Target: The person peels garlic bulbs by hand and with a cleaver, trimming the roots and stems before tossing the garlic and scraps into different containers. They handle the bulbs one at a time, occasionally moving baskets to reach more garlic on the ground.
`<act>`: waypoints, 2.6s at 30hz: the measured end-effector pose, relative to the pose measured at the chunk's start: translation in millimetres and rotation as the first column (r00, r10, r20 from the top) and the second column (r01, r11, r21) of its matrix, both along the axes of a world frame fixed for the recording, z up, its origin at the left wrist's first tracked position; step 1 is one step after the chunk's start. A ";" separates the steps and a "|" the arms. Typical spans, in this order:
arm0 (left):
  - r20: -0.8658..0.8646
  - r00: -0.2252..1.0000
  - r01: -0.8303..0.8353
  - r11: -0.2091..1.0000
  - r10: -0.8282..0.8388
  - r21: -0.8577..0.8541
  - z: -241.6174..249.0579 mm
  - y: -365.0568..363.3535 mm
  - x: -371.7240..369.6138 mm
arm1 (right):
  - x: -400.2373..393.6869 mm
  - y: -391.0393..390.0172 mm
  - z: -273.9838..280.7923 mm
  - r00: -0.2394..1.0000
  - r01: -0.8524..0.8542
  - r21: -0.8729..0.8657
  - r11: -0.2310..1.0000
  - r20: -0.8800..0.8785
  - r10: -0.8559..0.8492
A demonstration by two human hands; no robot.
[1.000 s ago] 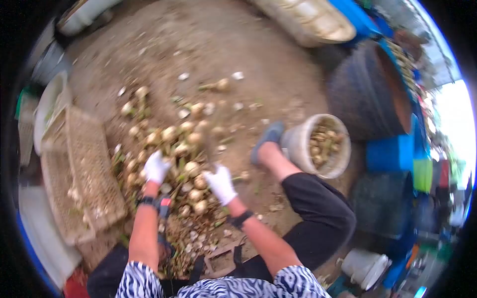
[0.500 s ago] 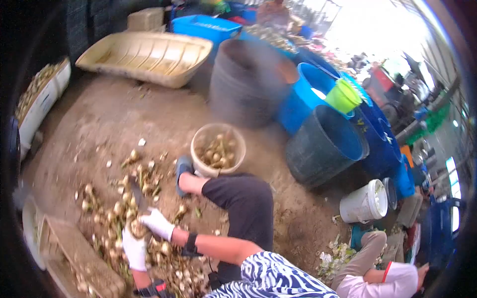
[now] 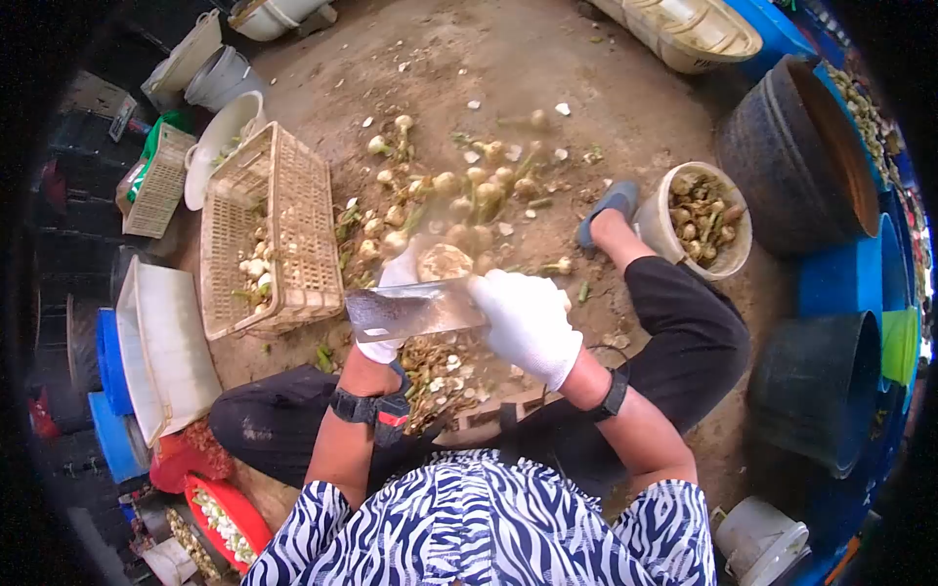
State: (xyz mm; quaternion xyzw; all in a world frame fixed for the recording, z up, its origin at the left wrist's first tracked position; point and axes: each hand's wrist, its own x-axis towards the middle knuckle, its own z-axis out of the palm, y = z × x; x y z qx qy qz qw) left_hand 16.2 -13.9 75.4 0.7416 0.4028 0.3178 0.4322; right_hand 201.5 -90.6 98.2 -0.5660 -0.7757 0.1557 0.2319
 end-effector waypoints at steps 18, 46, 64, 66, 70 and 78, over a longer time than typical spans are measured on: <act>-0.386 0.920 0.089 0.924 0.067 0.373 -29.0 -14.1 -34.6 | -7.7 9.0 -46.1 0.956 0.076 0.008 0.997 -0.284 -0.070; 0.049 0.997 -0.058 0.998 0.057 0.023 -47.2 -14.4 -36.0 | -17.9 3.1 -66.6 0.997 -0.030 -0.142 0.989 -0.078 0.019; 0.649 0.628 0.266 0.665 0.429 -0.697 -83.1 -10.7 -44.8 | -11.2 19.5 -82.5 0.750 0.025 -0.489 0.872 -0.568 -0.340; 0.654 0.660 0.193 0.758 0.369 -0.623 -105.0 2.8 -51.7 | -10.3 26.9 -106.2 0.790 0.005 -0.441 0.898 -0.548 -0.274; 0.933 0.165 0.242 0.903 0.321 -0.354 -72.5 42.2 -124.9 | 21.1 19.3 -177.9 0.906 0.044 -0.679 0.733 -0.283 -0.316; -0.177 0.957 -0.286 0.847 0.229 -0.448 -183.2 60.0 -68.7 | 32.5 43.9 -56.2 0.513 0.167 -0.627 0.761 -0.604 -0.610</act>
